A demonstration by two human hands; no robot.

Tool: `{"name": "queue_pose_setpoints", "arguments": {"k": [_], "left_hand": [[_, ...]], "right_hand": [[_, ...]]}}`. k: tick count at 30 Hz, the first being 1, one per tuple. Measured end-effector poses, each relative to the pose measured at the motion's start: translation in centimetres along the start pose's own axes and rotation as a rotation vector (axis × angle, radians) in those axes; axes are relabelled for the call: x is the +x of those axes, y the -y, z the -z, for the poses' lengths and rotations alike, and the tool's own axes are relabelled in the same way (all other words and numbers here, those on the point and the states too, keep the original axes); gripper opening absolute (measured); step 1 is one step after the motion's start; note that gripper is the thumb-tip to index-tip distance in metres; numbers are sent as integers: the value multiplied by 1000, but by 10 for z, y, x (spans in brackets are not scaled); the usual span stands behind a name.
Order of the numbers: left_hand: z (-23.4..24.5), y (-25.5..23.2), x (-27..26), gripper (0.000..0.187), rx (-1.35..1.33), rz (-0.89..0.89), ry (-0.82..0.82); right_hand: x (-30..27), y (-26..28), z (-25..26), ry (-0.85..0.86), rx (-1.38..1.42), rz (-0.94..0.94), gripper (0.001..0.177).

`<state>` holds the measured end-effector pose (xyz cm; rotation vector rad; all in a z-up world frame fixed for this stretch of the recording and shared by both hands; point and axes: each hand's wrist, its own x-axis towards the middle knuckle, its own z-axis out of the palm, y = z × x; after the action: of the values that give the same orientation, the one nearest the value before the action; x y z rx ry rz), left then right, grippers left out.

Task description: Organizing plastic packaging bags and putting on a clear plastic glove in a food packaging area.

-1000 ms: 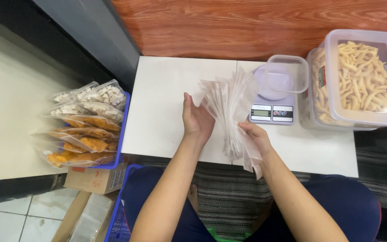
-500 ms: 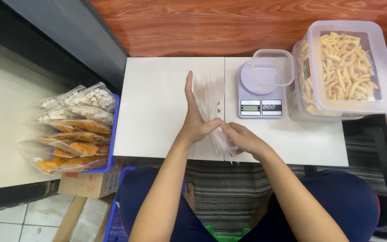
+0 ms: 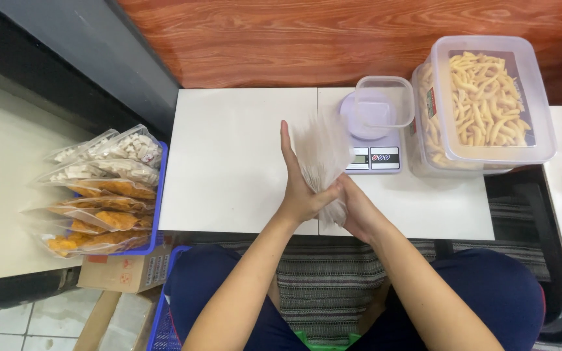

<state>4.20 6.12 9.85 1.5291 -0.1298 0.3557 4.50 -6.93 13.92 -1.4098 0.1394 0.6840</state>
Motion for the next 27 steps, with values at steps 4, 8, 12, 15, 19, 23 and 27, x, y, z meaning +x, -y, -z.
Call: {"name": "queue_pose_setpoints", "arguments": {"k": [4, 8, 12, 15, 19, 23, 27], "left_hand": [[11, 31, -1, 131, -158, 145, 170], [14, 56, -4, 107, -384, 531, 364], [9, 22, -10, 110, -383, 694, 642], [5, 45, -18, 111, -410, 750, 612], [-1, 81, -23, 111, -462, 748, 572], [0, 93, -7, 66, -589, 969, 349], [14, -1, 17, 59, -756, 1062, 58]], "right_hand": [[11, -25, 21, -38, -292, 157, 89], [-6, -3, 29, -196, -538, 781, 101], [-3, 5, 44, -21, -641, 787, 84], [1, -3, 39, 22, -687, 679, 84], [3, -6, 39, 12, -777, 691, 79], [5, -13, 38, -194, -755, 771, 66], [-12, -7, 24, -109, -672, 901, 52]]}}
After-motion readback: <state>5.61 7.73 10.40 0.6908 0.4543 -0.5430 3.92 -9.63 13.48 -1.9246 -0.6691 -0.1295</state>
